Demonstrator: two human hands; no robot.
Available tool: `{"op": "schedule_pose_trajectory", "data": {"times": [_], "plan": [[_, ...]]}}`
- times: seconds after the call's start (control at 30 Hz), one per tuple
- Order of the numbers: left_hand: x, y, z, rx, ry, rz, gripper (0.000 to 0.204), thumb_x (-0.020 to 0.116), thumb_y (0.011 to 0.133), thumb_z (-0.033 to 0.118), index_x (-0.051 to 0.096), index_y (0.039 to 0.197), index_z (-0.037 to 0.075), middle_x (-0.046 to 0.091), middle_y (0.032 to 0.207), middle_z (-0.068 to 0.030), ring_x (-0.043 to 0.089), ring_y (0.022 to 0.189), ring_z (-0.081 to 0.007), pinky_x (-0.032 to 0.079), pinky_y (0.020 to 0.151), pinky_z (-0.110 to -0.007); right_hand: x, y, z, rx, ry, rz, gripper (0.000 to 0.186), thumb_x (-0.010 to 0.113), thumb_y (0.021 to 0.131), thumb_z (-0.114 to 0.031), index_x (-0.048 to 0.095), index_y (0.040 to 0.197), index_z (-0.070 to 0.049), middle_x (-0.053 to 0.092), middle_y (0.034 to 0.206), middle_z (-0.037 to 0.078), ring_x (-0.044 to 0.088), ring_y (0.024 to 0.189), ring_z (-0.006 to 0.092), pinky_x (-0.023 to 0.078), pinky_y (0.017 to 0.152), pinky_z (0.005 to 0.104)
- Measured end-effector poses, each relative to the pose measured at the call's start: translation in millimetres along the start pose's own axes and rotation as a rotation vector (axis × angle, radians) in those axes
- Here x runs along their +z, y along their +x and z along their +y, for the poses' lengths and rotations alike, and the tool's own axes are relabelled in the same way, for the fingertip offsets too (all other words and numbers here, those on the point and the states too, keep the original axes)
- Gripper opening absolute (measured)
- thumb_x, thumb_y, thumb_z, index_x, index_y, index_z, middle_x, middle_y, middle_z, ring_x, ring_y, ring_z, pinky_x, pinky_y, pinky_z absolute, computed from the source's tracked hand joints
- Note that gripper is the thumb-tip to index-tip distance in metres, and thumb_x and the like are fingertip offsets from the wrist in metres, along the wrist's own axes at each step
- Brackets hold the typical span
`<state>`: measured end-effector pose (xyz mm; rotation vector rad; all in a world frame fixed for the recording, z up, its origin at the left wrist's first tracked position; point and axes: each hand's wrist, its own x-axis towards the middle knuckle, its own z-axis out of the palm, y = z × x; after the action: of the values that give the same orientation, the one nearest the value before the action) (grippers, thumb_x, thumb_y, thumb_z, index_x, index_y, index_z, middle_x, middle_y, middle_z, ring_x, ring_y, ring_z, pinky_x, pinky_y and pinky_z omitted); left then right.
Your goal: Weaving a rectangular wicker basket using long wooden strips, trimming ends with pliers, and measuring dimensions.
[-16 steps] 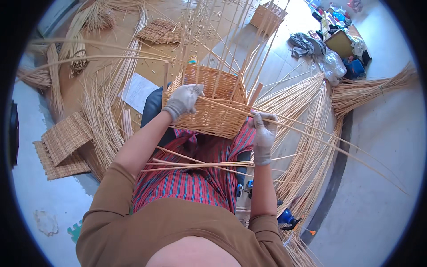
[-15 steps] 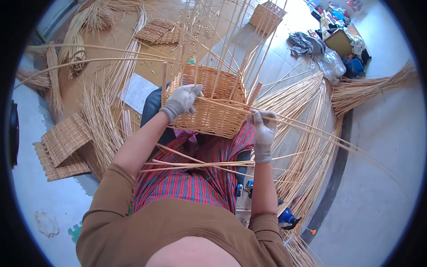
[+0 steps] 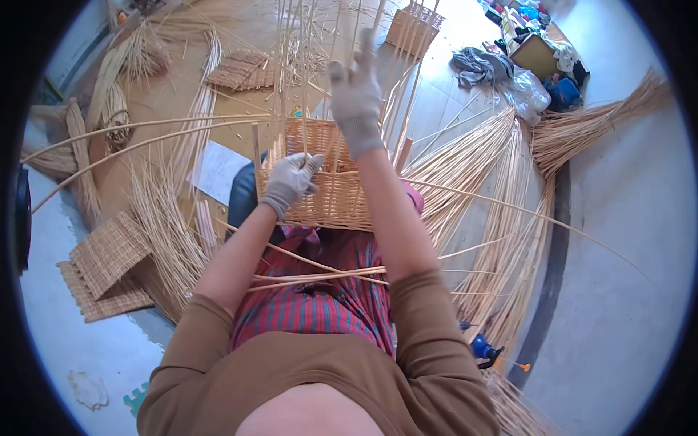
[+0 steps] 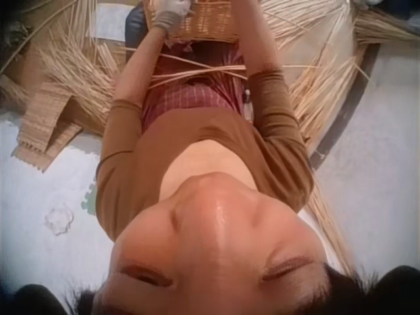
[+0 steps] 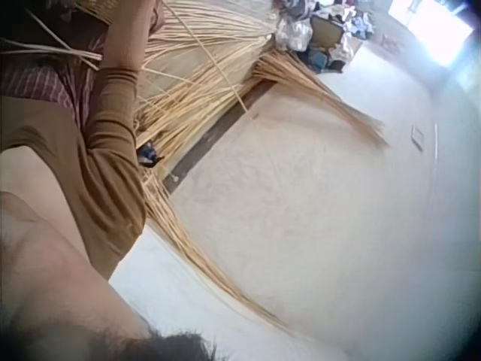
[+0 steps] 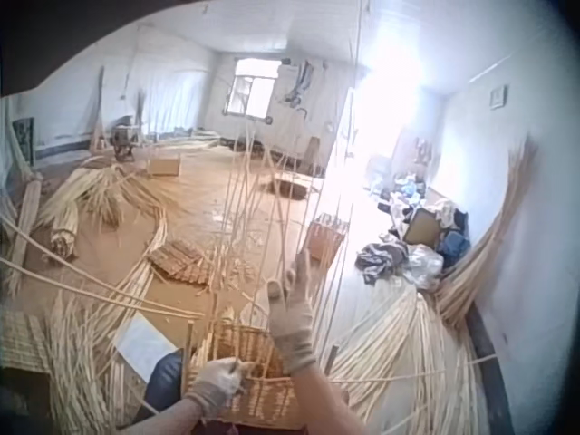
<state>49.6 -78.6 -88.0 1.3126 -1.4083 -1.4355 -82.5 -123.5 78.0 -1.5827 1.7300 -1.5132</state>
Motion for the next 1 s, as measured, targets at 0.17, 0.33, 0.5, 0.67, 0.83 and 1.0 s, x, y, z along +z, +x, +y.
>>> {"op": "schedule_pose_trajectory", "data": {"times": [0.17, 0.33, 0.5, 0.67, 0.83, 1.0], "plan": [[0, 8, 17, 0.119, 0.228, -0.015, 0.038, 0.076, 0.09, 0.04, 0.069, 0.08, 0.005, 0.068, 0.066, -0.0095, 0.065, 0.057, -0.0158, 0.05, 0.055, -0.034, -79, -105, 129, -0.093, 0.526, 0.39, 0.042, 0.049, 0.107, -0.013, 0.033, 0.146, -0.014, 0.049, 0.078, 0.0, 0.046, 0.067, 0.0097, 0.051, 0.072, 0.0306], [6, 12, 33, 0.016, 0.546, 0.01, 0.068, 0.068, 0.079, 0.074, 0.071, 0.084, 0.006, 0.073, 0.078, -0.0146, 0.072, 0.076, -0.0295, 0.055, 0.075, -0.042, -81, -123, 129, 0.12, 0.674, 0.467, 0.028, 0.047, 0.107, -0.013, 0.037, 0.133, -0.013, 0.053, 0.076, 0.001, 0.049, 0.067, 0.0103, 0.053, 0.07, 0.0333], [13, 8, 53, -0.06, 0.77, 0.126, 0.081, 0.055, 0.078, 0.086, 0.072, 0.082, 0.007, 0.074, 0.087, -0.0193, 0.073, 0.085, -0.0329, 0.054, 0.075, -0.046, -81, -150, 87, -0.048, 0.649, 0.212, 0.022, 0.05, 0.106, -0.012, 0.041, 0.125, -0.007, 0.062, 0.081, 0.006, 0.063, 0.075, 0.0149, 0.055, 0.075, 0.0338], [19, -12, 54, 0.495, 0.335, 0.432, 0.03, 0.066, 0.098, 0.029, 0.062, 0.106, 0.001, 0.069, 0.084, -0.0167, 0.073, 0.087, -0.0281, 0.054, 0.07, -0.038, -155, -117, 143, 0.312, 0.591, 0.418, 0.017, 0.062, 0.099, -0.006, 0.051, 0.111, -0.006, 0.069, 0.092, 0.007, 0.069, 0.086, 0.0174, 0.058, 0.073, 0.031], [74, 17, 81, -0.041, 0.304, -0.311, 0.033, 0.058, 0.102, 0.033, 0.061, 0.114, 0.002, 0.069, 0.09, -0.0156, 0.073, 0.07, -0.0216, 0.056, 0.063, -0.035, -176, -110, 131, 0.397, 0.54, 0.308, 0.021, 0.066, 0.095, -0.003, 0.05, 0.108, -0.007, 0.071, 0.098, 0.013, 0.072, 0.087, 0.0184, 0.059, 0.057, 0.0258], [89, 12, 56, -0.044, 0.333, -0.228, 0.036, 0.057, 0.103, 0.034, 0.064, 0.104, -0.001, 0.068, 0.084, -0.0103, 0.072, 0.062, -0.018, 0.055, 0.054, -0.03, -138, -30, 105, -0.196, -0.042, 0.098, 0.015, 0.072, 0.09, -0.005, 0.057, 0.091, -0.001, 0.06, 0.081, 0.005, 0.062, 0.078, 0.0115, 0.051, 0.081, 0.027]]}}
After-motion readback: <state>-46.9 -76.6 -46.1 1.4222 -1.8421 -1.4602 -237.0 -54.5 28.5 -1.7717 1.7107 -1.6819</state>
